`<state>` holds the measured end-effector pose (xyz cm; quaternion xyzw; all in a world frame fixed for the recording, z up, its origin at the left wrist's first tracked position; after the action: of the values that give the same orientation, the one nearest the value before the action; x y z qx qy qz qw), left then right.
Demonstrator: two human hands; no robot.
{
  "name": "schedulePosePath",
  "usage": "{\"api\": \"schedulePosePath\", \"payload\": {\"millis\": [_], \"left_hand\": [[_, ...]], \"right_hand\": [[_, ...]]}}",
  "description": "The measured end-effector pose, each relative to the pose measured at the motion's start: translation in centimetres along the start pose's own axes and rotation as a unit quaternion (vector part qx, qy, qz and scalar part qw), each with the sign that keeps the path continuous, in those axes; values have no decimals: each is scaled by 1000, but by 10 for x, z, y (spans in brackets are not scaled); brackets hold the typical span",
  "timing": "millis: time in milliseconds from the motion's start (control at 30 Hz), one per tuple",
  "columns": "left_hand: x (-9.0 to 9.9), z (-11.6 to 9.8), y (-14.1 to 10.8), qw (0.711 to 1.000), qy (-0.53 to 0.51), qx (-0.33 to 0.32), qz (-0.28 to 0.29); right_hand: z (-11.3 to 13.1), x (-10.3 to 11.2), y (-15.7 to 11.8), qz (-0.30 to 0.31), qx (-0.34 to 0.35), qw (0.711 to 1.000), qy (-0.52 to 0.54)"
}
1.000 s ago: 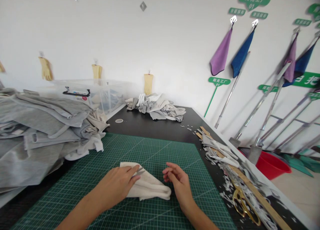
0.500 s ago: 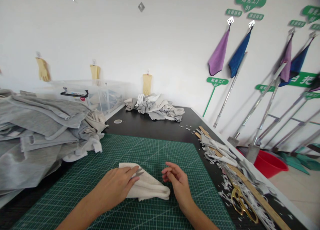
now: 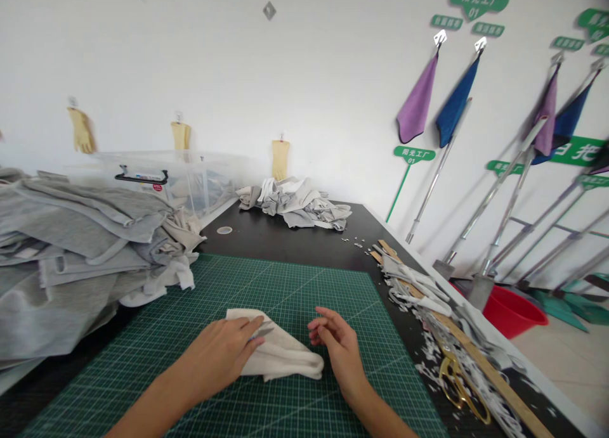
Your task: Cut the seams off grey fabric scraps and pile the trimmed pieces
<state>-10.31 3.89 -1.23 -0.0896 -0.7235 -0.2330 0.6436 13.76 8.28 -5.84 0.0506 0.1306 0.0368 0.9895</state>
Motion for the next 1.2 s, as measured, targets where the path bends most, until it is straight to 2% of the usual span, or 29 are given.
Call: {"api": "schedulePosePath", "payload": {"millis": [267, 500, 733, 900, 1067, 1200], "left_hand": [[9, -6, 0, 1000, -18, -19, 2], [2, -2, 0, 1000, -12, -8, -22], [6, -4, 0, 1000, -13, -19, -14], [4, -3, 0, 1000, 3, -2, -3], [7, -3, 1, 1000, 4, -18, 4], [7, -2, 1, 1000, 2, -2, 7]], "right_hand": [[-1, 1, 0, 2, -5, 1000, -6], [-1, 1, 0, 3, -5, 1000, -1], [-1, 0, 0, 2, -3, 1000, 2], [0, 0, 0, -1, 1, 1000, 2], [-1, 1, 1, 1, 3, 1000, 1], [-2, 2, 1, 0, 4, 1000, 5]]}}
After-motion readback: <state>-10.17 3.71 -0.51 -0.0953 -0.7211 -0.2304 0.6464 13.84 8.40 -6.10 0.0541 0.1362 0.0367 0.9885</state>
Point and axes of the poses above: each hand's wrist, its own y-axis towards the middle knuckle, its own x-axis out of the back of the hand, z = x × y, the point moved 2 cm from there along y, towards the middle knuckle
